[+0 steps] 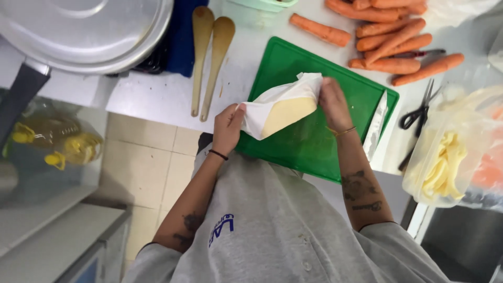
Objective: Slice a block of cheese into thin strips on a cutting board using a kitchen knife
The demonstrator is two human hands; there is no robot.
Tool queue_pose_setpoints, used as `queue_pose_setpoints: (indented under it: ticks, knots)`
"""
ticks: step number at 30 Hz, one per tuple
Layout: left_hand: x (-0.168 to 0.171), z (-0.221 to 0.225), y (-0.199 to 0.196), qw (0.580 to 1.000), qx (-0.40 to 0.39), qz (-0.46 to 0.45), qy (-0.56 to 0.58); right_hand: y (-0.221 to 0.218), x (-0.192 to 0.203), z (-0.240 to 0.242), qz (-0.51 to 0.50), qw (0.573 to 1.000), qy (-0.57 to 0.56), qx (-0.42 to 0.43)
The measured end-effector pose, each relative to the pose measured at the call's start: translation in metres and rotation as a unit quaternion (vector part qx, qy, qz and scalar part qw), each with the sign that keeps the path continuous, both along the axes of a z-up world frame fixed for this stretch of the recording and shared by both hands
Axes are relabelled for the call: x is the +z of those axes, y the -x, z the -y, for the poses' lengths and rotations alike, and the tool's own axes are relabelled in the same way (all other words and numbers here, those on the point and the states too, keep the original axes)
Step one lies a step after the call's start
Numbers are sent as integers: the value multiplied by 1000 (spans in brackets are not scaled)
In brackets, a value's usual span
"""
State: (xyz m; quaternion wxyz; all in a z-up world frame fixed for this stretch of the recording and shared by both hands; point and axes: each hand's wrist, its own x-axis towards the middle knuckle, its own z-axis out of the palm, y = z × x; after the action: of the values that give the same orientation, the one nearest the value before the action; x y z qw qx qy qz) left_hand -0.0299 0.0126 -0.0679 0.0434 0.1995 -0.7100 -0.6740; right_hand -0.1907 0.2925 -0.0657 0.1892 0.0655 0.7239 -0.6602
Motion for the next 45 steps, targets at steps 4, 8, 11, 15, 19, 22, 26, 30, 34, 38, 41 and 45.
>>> queue_pose_setpoints:
  ticks: [4, 8, 11, 15, 19, 22, 26, 30, 34, 38, 41, 45]
  knots:
    - [-1, 9, 12, 999, -1, 25, -33, -14, 11, 26, -15, 1000, -23, 9]
    - [-29, 18, 19, 996, -9, 45, -79, -12, -4, 28, -2, 983, 123, -138]
    - [-16, 17, 35, 997, -26, 25, -72, -3, 37, 24, -15, 983, 118, -142]
    - [96, -1, 74, 982, -120, -78, 124, 5, 156, 29, -78, 991, -109, -23]
    - [139, -26, 97, 899, -332, -160, 234, 7, 198, 33, -86, 996, 15, -14]
    - [139, -56, 102, 846, -390, -198, 306, 1, 209, 40, -56, 998, -20, 8]
    - [115, -77, 109, 929, -356, -102, 22, 3, 223, 38, -23, 1000, -5, 17]
    - [114, -82, 99, 923, -336, 18, -186, 3, 223, 20, -118, 966, -194, 123]
    - [100, -88, 90, 927, -251, 111, -257, -27, 193, 9, -103, 953, -277, 62]
    - [97, -97, 96, 905, -220, 71, -357, -43, 155, 17, -50, 985, -156, -62]
    - [88, -94, 98, 881, -224, 78, -410, -41, 139, 19, -110, 975, -117, -154]
    - [68, -90, 97, 813, -255, 83, -517, -33, 123, 11, -202, 952, -126, -192]
